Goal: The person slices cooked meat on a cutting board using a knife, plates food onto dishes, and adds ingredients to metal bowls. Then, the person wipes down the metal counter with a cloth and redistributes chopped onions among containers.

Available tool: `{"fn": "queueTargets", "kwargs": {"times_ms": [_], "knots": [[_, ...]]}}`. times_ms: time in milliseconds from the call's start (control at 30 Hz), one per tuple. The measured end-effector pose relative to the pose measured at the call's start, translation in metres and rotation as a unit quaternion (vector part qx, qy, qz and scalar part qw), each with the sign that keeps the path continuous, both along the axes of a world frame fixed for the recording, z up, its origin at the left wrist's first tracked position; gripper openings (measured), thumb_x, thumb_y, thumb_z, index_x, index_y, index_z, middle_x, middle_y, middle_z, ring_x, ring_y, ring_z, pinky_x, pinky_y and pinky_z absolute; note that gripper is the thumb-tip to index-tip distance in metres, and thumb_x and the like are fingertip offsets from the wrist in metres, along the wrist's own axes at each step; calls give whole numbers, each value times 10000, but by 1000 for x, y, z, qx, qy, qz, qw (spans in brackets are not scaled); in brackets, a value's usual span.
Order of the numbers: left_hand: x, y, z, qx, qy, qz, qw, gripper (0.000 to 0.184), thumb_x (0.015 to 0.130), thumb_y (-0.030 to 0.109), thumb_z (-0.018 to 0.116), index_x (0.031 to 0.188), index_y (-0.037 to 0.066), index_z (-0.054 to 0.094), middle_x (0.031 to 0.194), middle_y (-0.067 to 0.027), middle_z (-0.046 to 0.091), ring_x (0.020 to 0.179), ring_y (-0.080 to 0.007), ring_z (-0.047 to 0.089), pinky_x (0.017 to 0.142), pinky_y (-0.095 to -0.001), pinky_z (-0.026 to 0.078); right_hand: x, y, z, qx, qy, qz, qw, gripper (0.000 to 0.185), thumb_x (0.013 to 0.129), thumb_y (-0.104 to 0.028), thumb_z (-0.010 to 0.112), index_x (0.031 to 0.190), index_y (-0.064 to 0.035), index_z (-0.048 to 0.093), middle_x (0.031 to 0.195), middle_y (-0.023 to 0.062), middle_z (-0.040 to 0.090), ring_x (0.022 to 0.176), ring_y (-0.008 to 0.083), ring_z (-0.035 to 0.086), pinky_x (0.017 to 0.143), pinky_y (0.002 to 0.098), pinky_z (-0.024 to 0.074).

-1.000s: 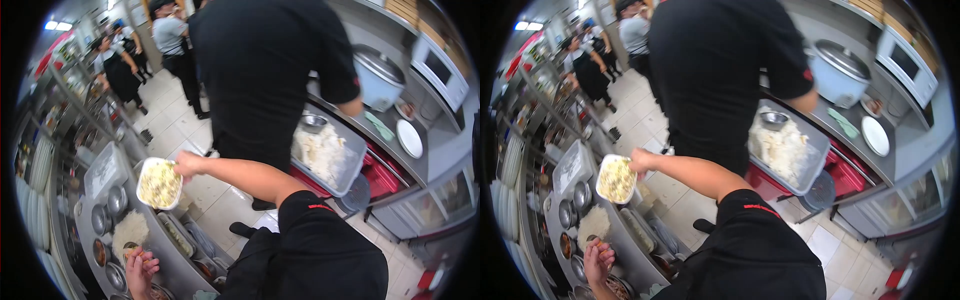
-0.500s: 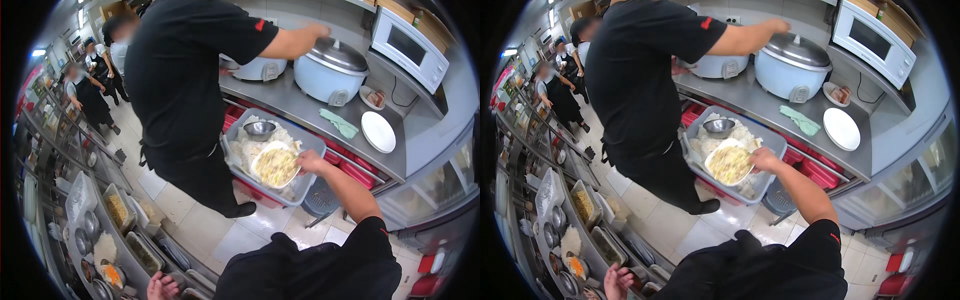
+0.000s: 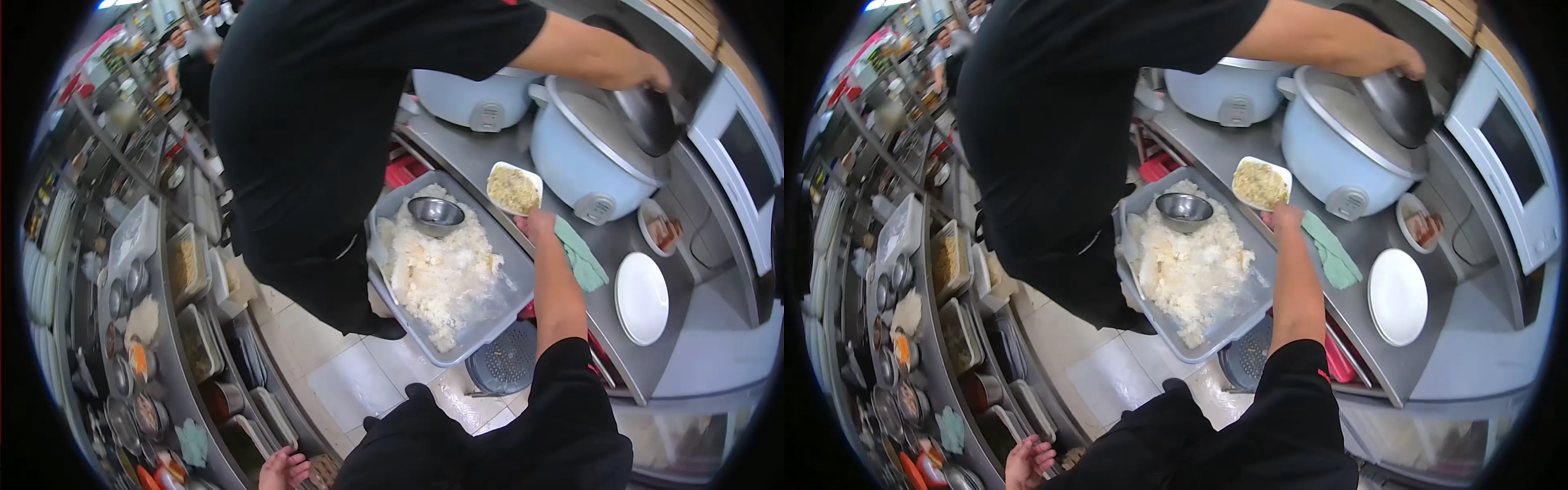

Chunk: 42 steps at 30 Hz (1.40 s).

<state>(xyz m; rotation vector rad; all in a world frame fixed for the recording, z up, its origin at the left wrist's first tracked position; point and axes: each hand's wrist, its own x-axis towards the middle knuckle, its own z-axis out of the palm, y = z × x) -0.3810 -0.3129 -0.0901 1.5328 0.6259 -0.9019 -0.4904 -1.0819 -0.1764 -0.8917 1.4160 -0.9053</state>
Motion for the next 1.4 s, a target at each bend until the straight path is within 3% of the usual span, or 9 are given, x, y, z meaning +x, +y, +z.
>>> {"fn": "queueTargets", "kwargs": {"times_ms": [67, 200, 233, 300, 333, 467, 733, 1100, 1400], "knots": [[-8, 46, -47, -44, 7, 14, 999, 307, 992, 311, 556, 1202, 87, 547, 957, -153, 695, 810, -305, 712, 633, -412, 606, -2, -22, -11, -99, 146, 116, 977, 351, 988, -245, 487, 1115, 63, 598, 989, 187, 690, 839, 304, 692, 710, 414, 564], [-38, 36, -21, -29, -14, 14, 999, 344, 1011, 328, 541, 1243, 75, 541, 1026, -78, 664, 900, -222, 693, 773, -368, 587, 26, 39, -11, -40, -239, 309, 920, 235, 1014, -210, 486, 1053, -18, 616, 1041, 122, 671, 939, 204, 642, 857, 321, 528], [-52, 45, -20, -49, -43, 33, 997, 403, 1006, 352, 542, 1285, 62, 523, 1109, -77, 636, 980, -211, 672, 818, -353, 572, 24, 29, -42, 99, -335, 510, 786, 249, 1021, -231, 488, 1066, -19, 609, 1018, 112, 673, 941, 160, 647, 881, 304, 541], [-82, 61, -14, -31, -80, 13, 996, 482, 1009, 309, 542, 1387, 31, 435, 1166, -105, 621, 999, -226, 671, 859, -356, 558, 46, 165, -15, 207, -131, 406, 881, 196, 999, -211, 541, 993, -31, 619, 904, 79, 676, 845, 132, 667, 704, 245, 548], [-100, 66, -8, -26, -73, 47, 996, 529, 1006, 319, 539, 1420, 20, 403, 1183, -117, 613, 995, -227, 674, 854, -347, 557, 53, 193, -13, 237, -162, 737, 612, 142, 955, -165, 612, 954, -22, 616, 825, 90, 682, 735, 147, 677, 667, 248, 552], [-168, 112, 9, -1, -122, 94, 988, 568, 993, 334, 547, 1427, 1, 397, 1203, -121, 617, 981, -213, 678, 801, -327, 559, 82, 428, 5, 174, 111, 911, 356, 125, 930, -137, 637, 917, -14, 620, 756, 98, 676, 652, 146, 662, 627, 269, 550], [-437, 354, -8, 600, -163, 214, 753, 380, 886, 258, 654, 1220, 78, 633, 1062, -193, 665, 1017, -362, 629, 894, -425, 510, 25, 830, 92, -377, -109, 912, -120, 232, 817, -227, 741, 917, -31, 671, 874, 157, 672, 744, 275, 656, 693, 369, 524], [-593, 483, -58, 601, -72, 158, 780, 569, 837, 261, 712, 1373, 227, 526, 1081, -153, 568, 1010, -331, 583, 895, -408, 505, -195, 1169, 19, -467, -371, 710, -375, 547, 739, -142, 686, 1264, -76, 544, 1260, 129, 556, 1191, 326, 507, 1013, 453, 419], [-591, 435, 10, 502, -75, 275, 816, 259, 903, 183, 569, 1104, 30, 509, 892, -229, 634, 783, -436, 635, 723, -522, 513, -184, 1149, 27, -423, -281, 850, -138, 510, 738, -205, 762, 1151, -23, 525, 1100, 172, 543, 1008, 338, 560, 875, 422, 480]]}}
